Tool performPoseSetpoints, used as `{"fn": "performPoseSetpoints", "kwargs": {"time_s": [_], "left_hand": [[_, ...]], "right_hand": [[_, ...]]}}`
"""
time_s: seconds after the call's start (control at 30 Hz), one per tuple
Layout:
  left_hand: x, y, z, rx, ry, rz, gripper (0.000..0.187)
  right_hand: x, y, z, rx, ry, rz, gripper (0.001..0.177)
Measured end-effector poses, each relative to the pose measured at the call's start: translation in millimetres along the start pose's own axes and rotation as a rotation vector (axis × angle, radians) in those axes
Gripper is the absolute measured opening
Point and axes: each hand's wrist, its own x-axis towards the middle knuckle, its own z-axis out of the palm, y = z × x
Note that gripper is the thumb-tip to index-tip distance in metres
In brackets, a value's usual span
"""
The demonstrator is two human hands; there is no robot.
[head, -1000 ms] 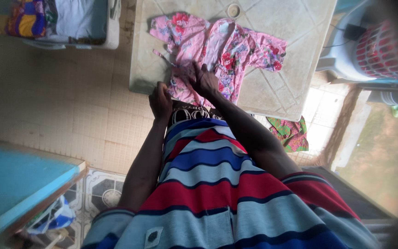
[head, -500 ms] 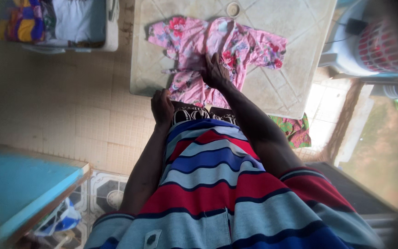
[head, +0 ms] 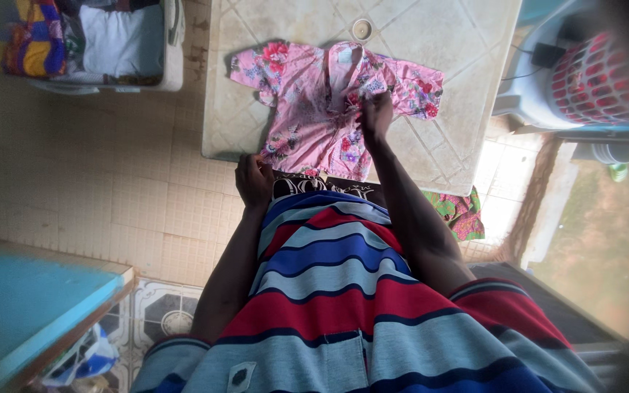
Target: The person folds a floral patterned shirt on a table and places it into a suitcase, then takes a red plaid shirt from a laundry basket and begins folding it by hand.
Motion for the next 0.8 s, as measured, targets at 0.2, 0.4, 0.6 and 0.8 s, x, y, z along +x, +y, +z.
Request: {"fn": "performPoseSetpoints", "kwargs": {"time_s": [0.2,0.4,0.6,0.8], "left_hand": [[7,14,1,0.162,-0.01,-0.01,0.014],[35,50,12,0.261,-0.038,0.122,0.042],[86,103,83,-0.433,-0.516,0.341,0.051],[88,99,141,-0.548,-0.446,0.002,0.006]], "right_hand": [[-43,-16,-54,0.389,-0.128,0.319,0.015],[-44,-80,-62,0.382,-0.264,0.348,0.022],[-47,-146,-44,0.26,-0.581,0.196,0.029],[-19,-142,-44,0.121,-0.427,0.089,0.049]]}}
